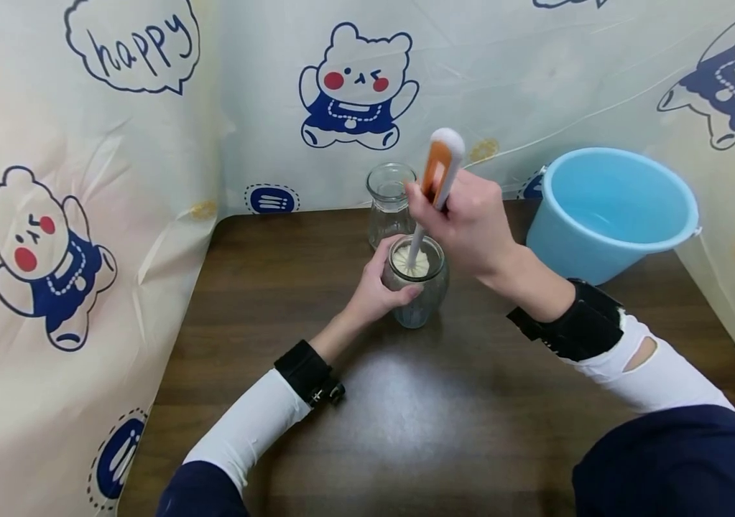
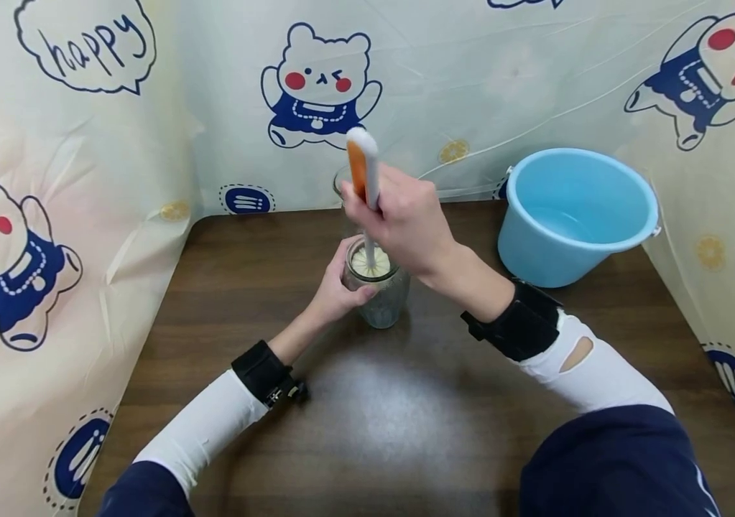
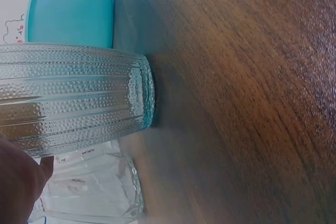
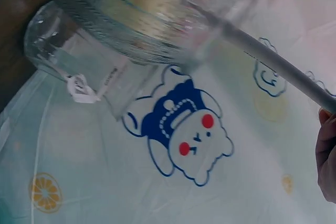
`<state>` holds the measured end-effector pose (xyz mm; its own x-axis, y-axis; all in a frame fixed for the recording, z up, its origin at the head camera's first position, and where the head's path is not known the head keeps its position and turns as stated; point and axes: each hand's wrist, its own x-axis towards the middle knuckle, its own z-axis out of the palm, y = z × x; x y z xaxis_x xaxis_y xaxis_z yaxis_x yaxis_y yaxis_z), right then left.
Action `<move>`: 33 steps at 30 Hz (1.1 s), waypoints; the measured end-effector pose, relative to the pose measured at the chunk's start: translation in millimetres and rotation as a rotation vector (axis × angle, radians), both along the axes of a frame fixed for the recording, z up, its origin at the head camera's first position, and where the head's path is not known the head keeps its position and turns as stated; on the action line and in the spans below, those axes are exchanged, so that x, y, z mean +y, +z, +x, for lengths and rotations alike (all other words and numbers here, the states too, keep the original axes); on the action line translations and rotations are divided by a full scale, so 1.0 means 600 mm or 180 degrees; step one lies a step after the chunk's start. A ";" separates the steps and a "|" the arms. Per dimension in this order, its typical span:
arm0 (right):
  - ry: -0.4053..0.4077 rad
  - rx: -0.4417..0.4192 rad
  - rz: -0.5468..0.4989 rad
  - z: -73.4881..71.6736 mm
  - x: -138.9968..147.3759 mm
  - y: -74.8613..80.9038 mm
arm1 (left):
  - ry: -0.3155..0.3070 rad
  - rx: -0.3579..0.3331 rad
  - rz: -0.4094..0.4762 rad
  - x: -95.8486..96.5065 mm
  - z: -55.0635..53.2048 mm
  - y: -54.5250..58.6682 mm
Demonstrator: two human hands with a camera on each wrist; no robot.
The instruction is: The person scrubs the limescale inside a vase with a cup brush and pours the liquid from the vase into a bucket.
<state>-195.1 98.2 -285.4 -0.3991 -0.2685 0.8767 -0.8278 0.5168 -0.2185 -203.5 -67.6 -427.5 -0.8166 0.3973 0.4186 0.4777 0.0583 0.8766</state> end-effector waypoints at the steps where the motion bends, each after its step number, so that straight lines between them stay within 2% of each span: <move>1: 0.0007 0.0017 -0.0090 0.001 0.000 0.004 | 0.0007 0.0001 0.0004 0.000 -0.001 0.000; 4: 0.0057 -0.0012 -0.0281 0.002 0.000 0.007 | 0.0037 0.0010 -0.0018 0.001 -0.003 0.000; 10: 0.0049 -0.0157 -0.0219 -0.005 0.005 -0.011 | 0.0035 0.0031 -0.0035 0.001 -0.003 -0.001; 16: -0.0043 0.0022 -0.0514 0.000 0.008 0.014 | 0.0037 0.0001 0.0013 0.001 -0.002 0.001; 18: -0.0045 -0.0059 -0.0513 0.000 0.008 0.012 | 0.0030 -0.0008 0.0010 0.002 -0.003 0.001; 23: 0.0013 -0.0463 -0.0394 -0.002 0.009 -0.009 | -0.0020 -0.0016 0.0021 0.004 -0.004 -0.002; 25: 0.0026 -0.0450 -0.0392 -0.002 0.012 -0.005 | -0.0035 -0.0025 0.0042 0.005 -0.004 -0.003; 29: 0.0033 -0.0253 -0.0456 -0.004 0.017 0.014 | -0.0016 -0.0018 0.0088 0.006 -0.003 -0.003; 31: 0.0050 -0.0299 -0.0444 -0.005 0.017 0.015 | -0.0001 -0.0004 0.0093 0.005 -0.002 -0.004; 33: 0.0071 -0.0477 -0.0428 -0.003 0.014 0.008 | 0.0007 0.0005 0.0080 0.005 -0.001 -0.004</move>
